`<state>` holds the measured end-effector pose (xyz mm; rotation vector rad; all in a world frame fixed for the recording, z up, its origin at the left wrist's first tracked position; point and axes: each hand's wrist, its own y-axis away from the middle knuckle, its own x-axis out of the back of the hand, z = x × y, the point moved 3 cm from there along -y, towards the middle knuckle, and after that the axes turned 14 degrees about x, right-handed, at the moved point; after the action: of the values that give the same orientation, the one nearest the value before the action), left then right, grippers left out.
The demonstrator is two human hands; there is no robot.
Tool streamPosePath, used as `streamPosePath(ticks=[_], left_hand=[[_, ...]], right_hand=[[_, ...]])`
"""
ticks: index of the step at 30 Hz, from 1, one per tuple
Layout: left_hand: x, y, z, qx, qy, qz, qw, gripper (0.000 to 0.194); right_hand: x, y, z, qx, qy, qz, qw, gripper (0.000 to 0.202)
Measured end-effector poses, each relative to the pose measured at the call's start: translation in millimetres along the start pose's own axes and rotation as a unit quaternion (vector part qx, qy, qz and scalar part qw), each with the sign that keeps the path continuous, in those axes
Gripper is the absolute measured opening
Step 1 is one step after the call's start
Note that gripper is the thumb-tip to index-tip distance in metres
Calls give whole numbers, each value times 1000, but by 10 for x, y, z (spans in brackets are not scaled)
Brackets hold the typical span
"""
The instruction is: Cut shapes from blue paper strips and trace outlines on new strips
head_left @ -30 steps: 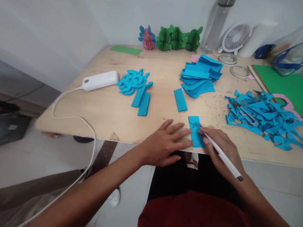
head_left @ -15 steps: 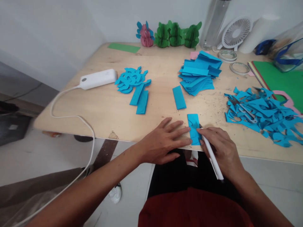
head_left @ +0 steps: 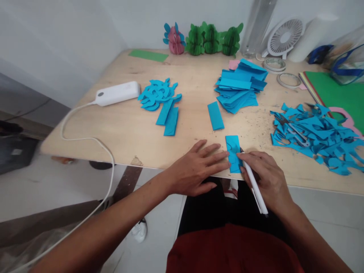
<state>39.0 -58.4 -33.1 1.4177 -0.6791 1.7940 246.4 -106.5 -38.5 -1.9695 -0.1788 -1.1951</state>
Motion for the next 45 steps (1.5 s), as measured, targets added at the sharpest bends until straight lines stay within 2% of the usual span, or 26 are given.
streamPosePath(ticks=[11, 45], left_hand=[[-2, 1, 2, -4, 4, 15, 1000, 54], [-8, 3, -5, -3, 11, 11, 1000, 59]], right_hand=[[-1, 4, 16, -14, -1, -11, 1000, 38], [2, -11, 1, -16, -10, -4, 1000, 37]])
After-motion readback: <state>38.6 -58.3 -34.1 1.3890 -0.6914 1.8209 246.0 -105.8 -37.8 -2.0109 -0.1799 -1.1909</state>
